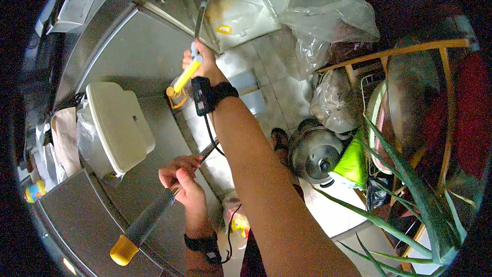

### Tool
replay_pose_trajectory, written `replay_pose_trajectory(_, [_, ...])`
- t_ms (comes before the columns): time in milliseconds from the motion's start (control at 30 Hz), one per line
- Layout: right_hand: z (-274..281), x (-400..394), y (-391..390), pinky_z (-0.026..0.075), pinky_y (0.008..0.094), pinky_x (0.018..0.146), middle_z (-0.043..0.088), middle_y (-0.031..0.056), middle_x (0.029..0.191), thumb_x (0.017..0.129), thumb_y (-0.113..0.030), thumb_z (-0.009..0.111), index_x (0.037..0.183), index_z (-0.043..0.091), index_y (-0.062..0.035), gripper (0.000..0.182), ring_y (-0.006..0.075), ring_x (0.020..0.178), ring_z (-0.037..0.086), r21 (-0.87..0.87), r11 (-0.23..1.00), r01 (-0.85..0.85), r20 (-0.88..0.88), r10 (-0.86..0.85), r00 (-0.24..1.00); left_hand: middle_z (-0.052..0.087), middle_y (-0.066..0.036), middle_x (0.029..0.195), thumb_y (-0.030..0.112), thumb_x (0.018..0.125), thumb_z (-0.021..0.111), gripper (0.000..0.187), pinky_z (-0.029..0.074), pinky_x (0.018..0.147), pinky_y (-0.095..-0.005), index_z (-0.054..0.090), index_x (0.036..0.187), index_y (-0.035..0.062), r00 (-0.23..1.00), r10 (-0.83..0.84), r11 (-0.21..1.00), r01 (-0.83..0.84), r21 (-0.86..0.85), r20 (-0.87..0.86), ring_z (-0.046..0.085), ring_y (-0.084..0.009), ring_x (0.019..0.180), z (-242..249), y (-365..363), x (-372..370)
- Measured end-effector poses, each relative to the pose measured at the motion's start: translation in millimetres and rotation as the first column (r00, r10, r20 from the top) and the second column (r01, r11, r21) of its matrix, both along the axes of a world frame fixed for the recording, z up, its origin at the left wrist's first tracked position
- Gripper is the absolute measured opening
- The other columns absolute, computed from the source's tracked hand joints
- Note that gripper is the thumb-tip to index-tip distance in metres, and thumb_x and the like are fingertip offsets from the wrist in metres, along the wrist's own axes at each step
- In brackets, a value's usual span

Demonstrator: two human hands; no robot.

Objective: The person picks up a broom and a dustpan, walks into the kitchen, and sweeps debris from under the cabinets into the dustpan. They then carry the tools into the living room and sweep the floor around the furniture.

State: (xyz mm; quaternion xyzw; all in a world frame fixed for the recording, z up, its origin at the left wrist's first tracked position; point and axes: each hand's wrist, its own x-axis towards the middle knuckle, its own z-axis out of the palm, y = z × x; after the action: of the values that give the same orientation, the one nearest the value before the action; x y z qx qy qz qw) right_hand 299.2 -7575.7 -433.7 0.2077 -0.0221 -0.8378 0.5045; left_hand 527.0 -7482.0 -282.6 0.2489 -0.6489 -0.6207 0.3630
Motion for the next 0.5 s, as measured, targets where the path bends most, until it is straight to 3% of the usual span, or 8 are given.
replay_pose_trajectory(67, [-22,9,27,0.033,0.0239,0.048,0.047,0.0023,0.066,0.082,-0.031,0.057,0.081,0.047,-0.0134,0.021,0.0113,0.049,0.040,-0.002,0.993,-0.121,-0.135,0.120,0.983,0.045,-0.010,0.067,0.018,0.086,0.053,0.026,0.048,0.069,-0.0412,0.032,0.080,0.0067,1.000,0.003,1.000,-0.003,0.015,-0.005,0.051,-0.0217,0.064,1,0,0])
replay_pose_trajectory(133, [-47,11,63,0.032,0.0228,0.046,0.046,0.0023,0.066,0.081,-0.033,0.059,0.079,0.048,-0.0136,0.023,0.0109,0.047,0.038,0.021,0.975,-0.220,-0.094,0.221,0.971,0.045,-0.009,0.067,0.021,0.087,0.051,0.025,0.048,0.065,-0.0409,0.031,0.081,0.0072,1.000,-0.010,0.999,0.012,-0.051,0.023,0.051,-0.0218,0.063,2,0,-3])
replay_pose_trajectory(200, [-9,9,108,0.030,0.0222,0.044,0.046,0.0019,0.064,0.082,-0.034,0.058,0.079,0.048,-0.0132,0.023,0.0100,0.046,0.038,0.282,0.951,-0.128,-0.150,0.176,0.973,0.045,-0.009,0.068,0.022,0.088,0.049,0.024,0.048,0.064,-0.0405,0.031,0.081,0.0074,0.999,-0.020,0.997,0.023,-0.079,0.045,0.051,-0.0219,0.063,2,0,-3])
replay_pose_trajectory(267, [3,3,148,0.033,0.0227,0.044,0.047,0.0041,0.067,0.080,-0.028,0.059,0.092,0.049,-0.0123,0.023,0.0108,0.048,0.040,0.420,0.894,-0.155,-0.219,0.265,0.939,0.046,-0.010,0.069,0.021,0.089,0.048,0.024,0.048,0.065,-0.0398,0.030,0.082,0.0074,0.999,-0.022,0.997,0.025,-0.073,0.045,0.051,-0.0221,0.064,2,0,-3])
replay_pose_trajectory(333, [15,0,187,0.032,0.0224,0.043,0.046,0.0049,0.069,0.082,-0.027,0.057,0.097,0.049,-0.0113,0.022,0.0103,0.047,0.039,0.457,0.870,-0.185,-0.151,0.281,0.948,0.047,-0.011,0.071,0.018,0.089,0.047,0.022,0.048,0.066,-0.0394,0.030,0.082,0.0070,0.997,-0.033,0.997,0.038,-0.068,0.064,0.052,-0.0224,0.066,3,-1,-2])
replay_pose_trajectory(433, [65,-1,220,0.032,0.0223,0.044,0.046,0.0054,0.070,0.084,-0.025,0.055,0.102,0.049,-0.0114,0.023,0.0098,0.048,0.038,0.391,0.906,-0.163,-0.186,0.251,0.950,0.049,-0.012,0.075,0.015,0.090,0.046,0.020,0.048,0.069,-0.0395,0.030,0.082,0.0062,0.993,-0.044,0.998,0.050,-0.049,0.112,0.053,-0.0235,0.070,7,-3,2])
replay_pose_trajectory(500, [88,-1,218,0.028,0.0214,0.039,0.045,0.0036,0.067,0.084,-0.027,0.055,0.096,0.048,-0.0086,0.023,0.0082,0.042,0.036,0.437,0.888,-0.141,-0.197,0.247,0.949,0.050,-0.013,0.078,0.013,0.090,0.045,0.018,0.047,0.071,-0.0387,0.031,0.083,0.0053,0.990,-0.032,0.998,0.039,-0.052,0.139,0.054,-0.0234,0.074,9,-5,2])
